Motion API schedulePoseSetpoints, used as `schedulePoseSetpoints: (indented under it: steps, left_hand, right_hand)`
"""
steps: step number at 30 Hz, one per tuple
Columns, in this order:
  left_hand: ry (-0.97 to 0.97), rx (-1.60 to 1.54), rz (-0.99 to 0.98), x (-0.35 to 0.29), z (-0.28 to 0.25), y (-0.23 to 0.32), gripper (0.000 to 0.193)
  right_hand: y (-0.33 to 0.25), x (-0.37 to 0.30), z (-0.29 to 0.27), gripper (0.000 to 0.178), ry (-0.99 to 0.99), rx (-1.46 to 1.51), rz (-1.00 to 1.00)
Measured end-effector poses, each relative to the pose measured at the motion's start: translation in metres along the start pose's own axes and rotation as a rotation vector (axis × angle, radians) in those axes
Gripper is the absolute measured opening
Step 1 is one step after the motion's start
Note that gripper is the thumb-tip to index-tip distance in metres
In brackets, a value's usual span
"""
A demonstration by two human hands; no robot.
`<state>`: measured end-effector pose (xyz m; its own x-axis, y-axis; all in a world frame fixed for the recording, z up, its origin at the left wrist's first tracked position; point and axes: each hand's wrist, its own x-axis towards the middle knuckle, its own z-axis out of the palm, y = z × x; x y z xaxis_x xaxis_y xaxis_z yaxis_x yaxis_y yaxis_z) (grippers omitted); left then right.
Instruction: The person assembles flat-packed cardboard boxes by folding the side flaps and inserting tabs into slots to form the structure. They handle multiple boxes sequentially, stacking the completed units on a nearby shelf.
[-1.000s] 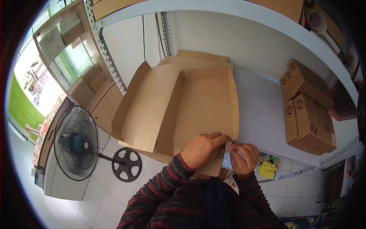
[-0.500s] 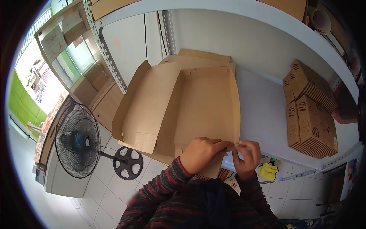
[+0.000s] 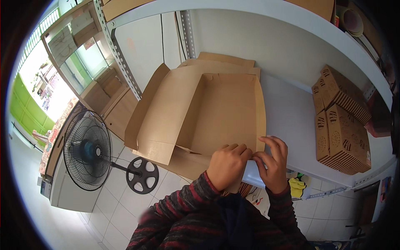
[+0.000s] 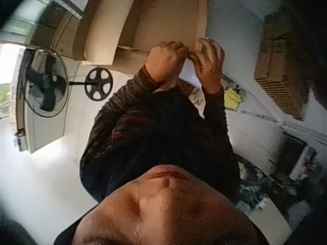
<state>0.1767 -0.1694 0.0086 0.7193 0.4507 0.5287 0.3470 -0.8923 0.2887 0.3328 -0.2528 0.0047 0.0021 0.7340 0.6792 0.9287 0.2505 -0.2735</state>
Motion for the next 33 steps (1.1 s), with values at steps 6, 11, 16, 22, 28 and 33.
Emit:
schedulePoseSetpoints:
  steps: [6, 11, 16, 22, 28, 33]
  left_hand:
    - [-0.052, -0.009, 0.013, 0.007, 0.001, -0.009, 0.014]
    - [0.197, -0.123, 0.012, -0.014, -0.05, 0.003, 0.032]
    - [0.136, -0.073, -0.224, -0.057, -0.121, -0.038, 0.033]
    - [0.076, -0.029, -0.236, -0.061, -0.121, -0.08, 0.021]
    - [0.02, -0.012, -0.117, -0.044, -0.11, -0.095, 0.014]
    - [0.004, -0.09, -0.123, -0.033, -0.104, -0.096, 0.01]
  right_hand:
    - [-0.004, 0.006, 0.008, 0.006, -0.034, -0.108, 0.022]
    - [0.004, 0.006, 0.005, 0.007, 0.014, -0.21, 0.032]
    - [-0.022, 0.02, -0.004, 0.018, 0.081, -0.114, -0.015]
    - [-0.062, 0.045, 0.033, 0.025, -0.065, 0.036, -0.44]
    - [-0.058, 0.058, 0.05, 0.019, -0.065, -0.018, -0.579]
    - [-0.061, 0.056, 0.055, 0.013, -0.071, 0.029, -0.546]
